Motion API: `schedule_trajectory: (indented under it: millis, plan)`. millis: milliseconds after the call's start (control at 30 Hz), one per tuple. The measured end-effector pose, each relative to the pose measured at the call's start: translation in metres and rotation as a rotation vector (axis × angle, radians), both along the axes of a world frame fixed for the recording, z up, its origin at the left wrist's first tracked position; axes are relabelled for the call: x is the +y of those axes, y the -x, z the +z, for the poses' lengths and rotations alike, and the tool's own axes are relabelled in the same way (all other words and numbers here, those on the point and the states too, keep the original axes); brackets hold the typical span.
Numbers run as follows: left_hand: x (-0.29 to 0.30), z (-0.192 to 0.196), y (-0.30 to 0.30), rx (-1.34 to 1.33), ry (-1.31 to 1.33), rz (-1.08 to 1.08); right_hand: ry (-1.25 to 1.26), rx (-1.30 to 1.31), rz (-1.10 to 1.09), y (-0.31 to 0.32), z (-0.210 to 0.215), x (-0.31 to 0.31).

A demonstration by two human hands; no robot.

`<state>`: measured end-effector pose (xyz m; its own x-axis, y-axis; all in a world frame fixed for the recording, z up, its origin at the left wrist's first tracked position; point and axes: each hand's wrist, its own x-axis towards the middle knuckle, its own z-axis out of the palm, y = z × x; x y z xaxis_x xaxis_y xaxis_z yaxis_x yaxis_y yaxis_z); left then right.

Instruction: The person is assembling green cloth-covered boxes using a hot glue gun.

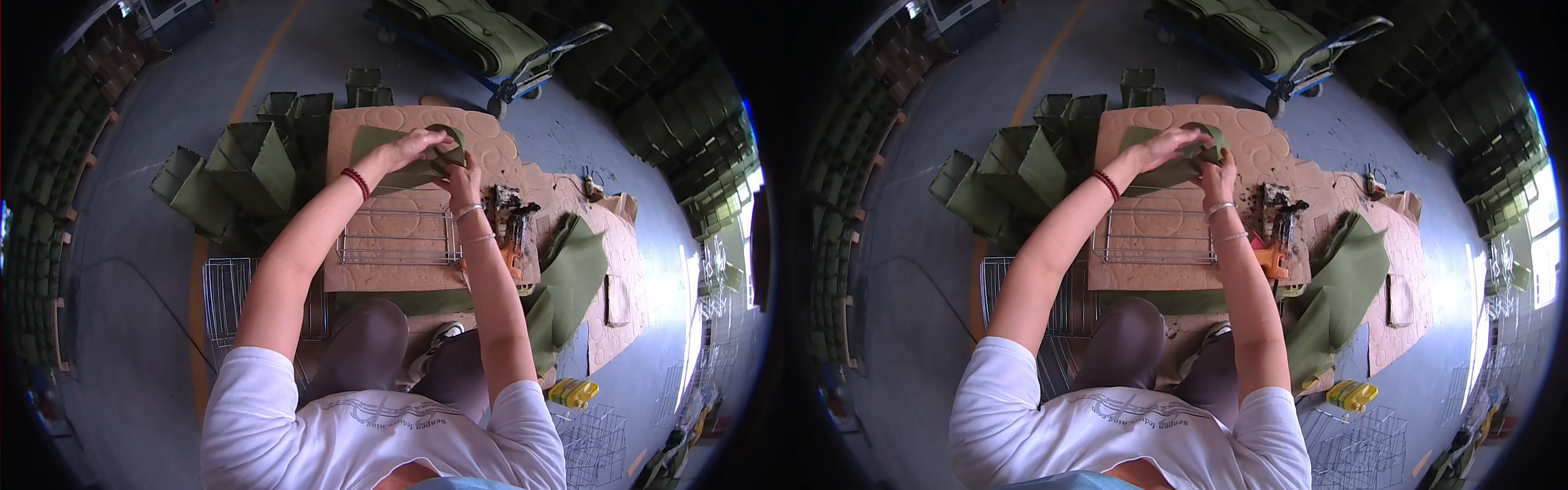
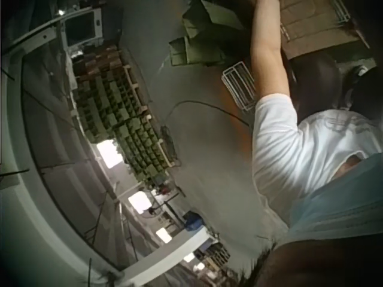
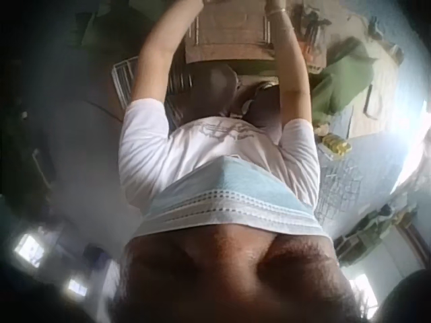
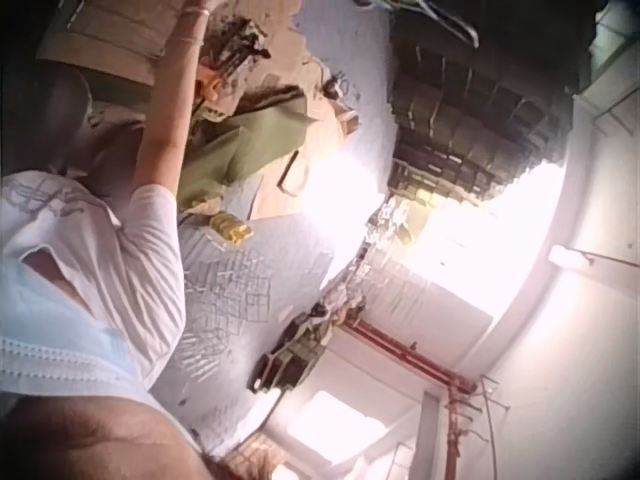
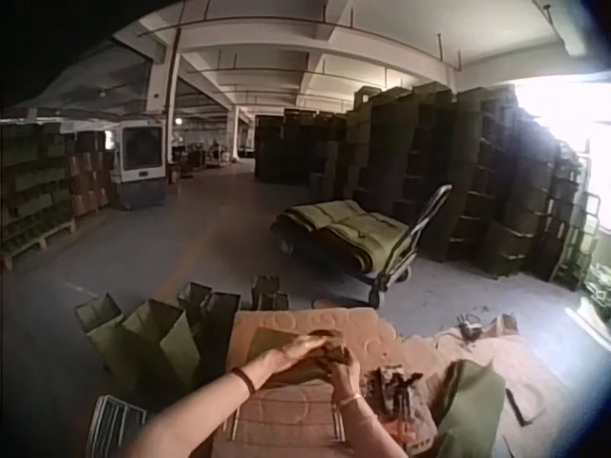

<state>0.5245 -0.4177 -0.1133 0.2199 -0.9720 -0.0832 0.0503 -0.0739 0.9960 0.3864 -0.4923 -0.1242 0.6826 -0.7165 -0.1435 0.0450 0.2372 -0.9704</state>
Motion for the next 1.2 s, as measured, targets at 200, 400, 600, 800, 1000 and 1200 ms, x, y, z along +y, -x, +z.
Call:
schedule_trajectory:
  millis: [200, 400, 600, 800, 1000, 1200]
  plan:
    - [0.018, -0.023, -0.057, -0.887, -0.034, 0.512, 0.061, -0.201, 0.351, -0.018, 0.051, 0.03]
    - [0.064, 0.078, -0.068, -1.169, 0.269, 1.351, -0.281, -0.261, 0.805, -0.033, 0.1, 0.007]
    - [0.04, 0.043, -0.102, -1.596, 0.075, 1.072, -0.161, 0.165, 0.714, -0.022, 0.027, -0.063]
    - [0.003, -0.053, -0.136, -1.168, -0.551, 0.438, -0.498, 0.019, 0.715, -0.001, -0.027, -0.098]
    - [0.015, -0.096, -0.136, -0.332, -0.256, 0.647, -0.286, 0.149, 0.45, 0.01, -0.044, -0.096]
    - [0.093, -0.089, -0.138, -0.254, -0.998, 0.106, -0.208, 0.15, 0.361, 0.01, -0.011, -0.067]
